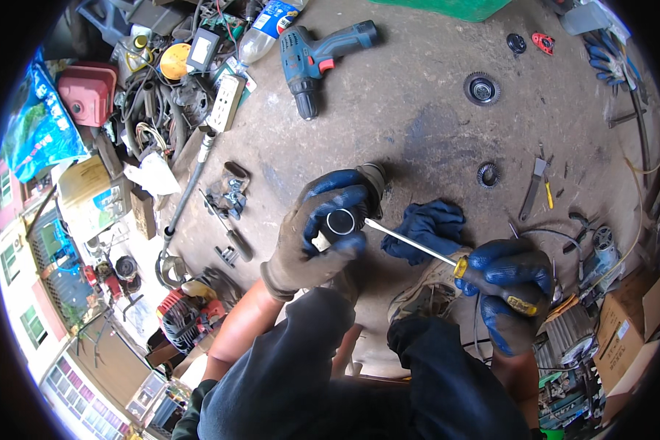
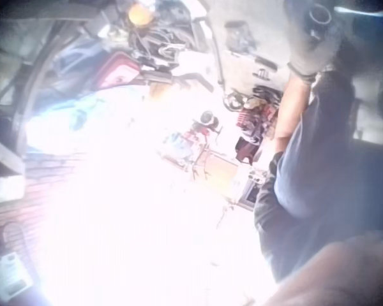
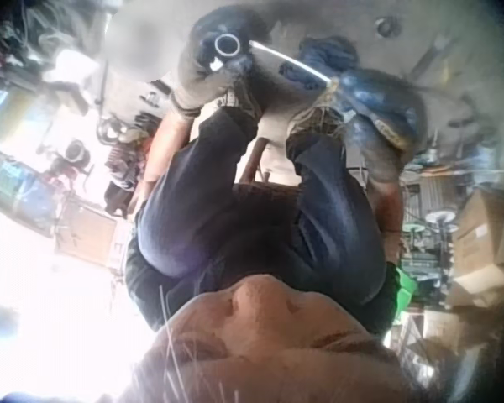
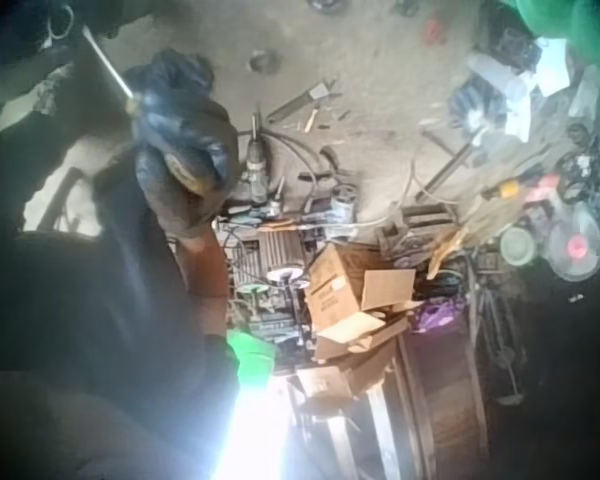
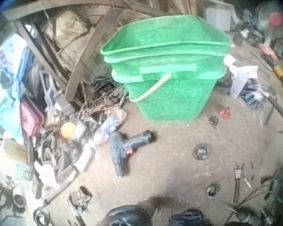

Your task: The person cleans a cylindrical metal part with a cloth, then inserts a bearing and a spring into it. They use a screwdriver to adjust the internal components and continue assembling the part by hand.

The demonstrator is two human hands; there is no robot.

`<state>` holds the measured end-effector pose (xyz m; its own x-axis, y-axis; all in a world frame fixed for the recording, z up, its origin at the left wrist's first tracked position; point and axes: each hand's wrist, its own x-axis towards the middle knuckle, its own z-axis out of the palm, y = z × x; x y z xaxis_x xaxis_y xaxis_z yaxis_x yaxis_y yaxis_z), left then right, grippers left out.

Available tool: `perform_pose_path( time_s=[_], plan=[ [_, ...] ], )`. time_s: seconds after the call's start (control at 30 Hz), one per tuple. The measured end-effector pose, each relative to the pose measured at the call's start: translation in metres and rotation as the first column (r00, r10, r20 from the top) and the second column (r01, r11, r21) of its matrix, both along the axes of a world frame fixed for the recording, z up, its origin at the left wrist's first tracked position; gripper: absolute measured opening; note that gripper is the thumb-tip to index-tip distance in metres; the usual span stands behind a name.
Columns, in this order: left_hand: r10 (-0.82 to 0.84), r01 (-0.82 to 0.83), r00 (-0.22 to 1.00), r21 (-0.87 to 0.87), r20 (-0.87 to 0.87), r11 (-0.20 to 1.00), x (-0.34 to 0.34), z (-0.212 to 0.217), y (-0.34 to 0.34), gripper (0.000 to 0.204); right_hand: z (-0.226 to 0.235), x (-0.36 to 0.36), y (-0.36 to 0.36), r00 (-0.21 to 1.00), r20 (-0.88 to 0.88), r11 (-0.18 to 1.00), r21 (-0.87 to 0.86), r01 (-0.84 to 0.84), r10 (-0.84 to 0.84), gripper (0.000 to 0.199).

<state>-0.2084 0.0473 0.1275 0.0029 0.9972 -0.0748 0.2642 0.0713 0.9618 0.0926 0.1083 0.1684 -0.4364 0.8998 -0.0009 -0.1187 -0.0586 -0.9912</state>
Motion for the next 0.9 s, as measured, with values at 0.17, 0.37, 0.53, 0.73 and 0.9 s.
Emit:
perform_pose_path(
  time_s=[0.17, 0.37, 0.53, 0.73, 0.9],
  plan=[
    [-0.046, 0.049, 0.998, 0.062, -0.04, 0.997, 0.001, -0.011, -0.006, 0.054, 0.003, -0.003, -0.007, 1.0, -0.017, 0.999, -0.051, 0.006, -0.007, 0.036],
    [-0.079, 0.075, 0.993, 0.042, 0.082, 0.996, -0.004, -0.015, -0.008, 0.049, 0.007, 0.001, -0.011, 0.999, -0.009, 0.997, -0.072, 0.04, -0.041, 0.036],
    [0.003, -0.003, 1.0, 0.08, 0.001, 0.997, -0.003, -0.011, -0.016, 0.051, -0.003, 0.011, -0.014, 0.996, 0.076, 0.985, 0.162, -0.052, 0.04, 0.036],
    [0.003, -0.002, 0.999, -0.025, 0.043, 1.0, -0.005, -0.027, -0.026, 0.054, -0.03, -0.006, -0.012, 0.99, -0.139, 0.786, 0.61, 0.103, -0.023, 0.033],
    [0.161, -0.145, 0.981, -0.142, 0.107, 0.979, 0.005, -0.011, -0.027, 0.055, -0.017, 0.001, -0.014, 0.965, -0.262, 0.996, 0.094, 0.004, 0.02, 0.041]
  ],
)
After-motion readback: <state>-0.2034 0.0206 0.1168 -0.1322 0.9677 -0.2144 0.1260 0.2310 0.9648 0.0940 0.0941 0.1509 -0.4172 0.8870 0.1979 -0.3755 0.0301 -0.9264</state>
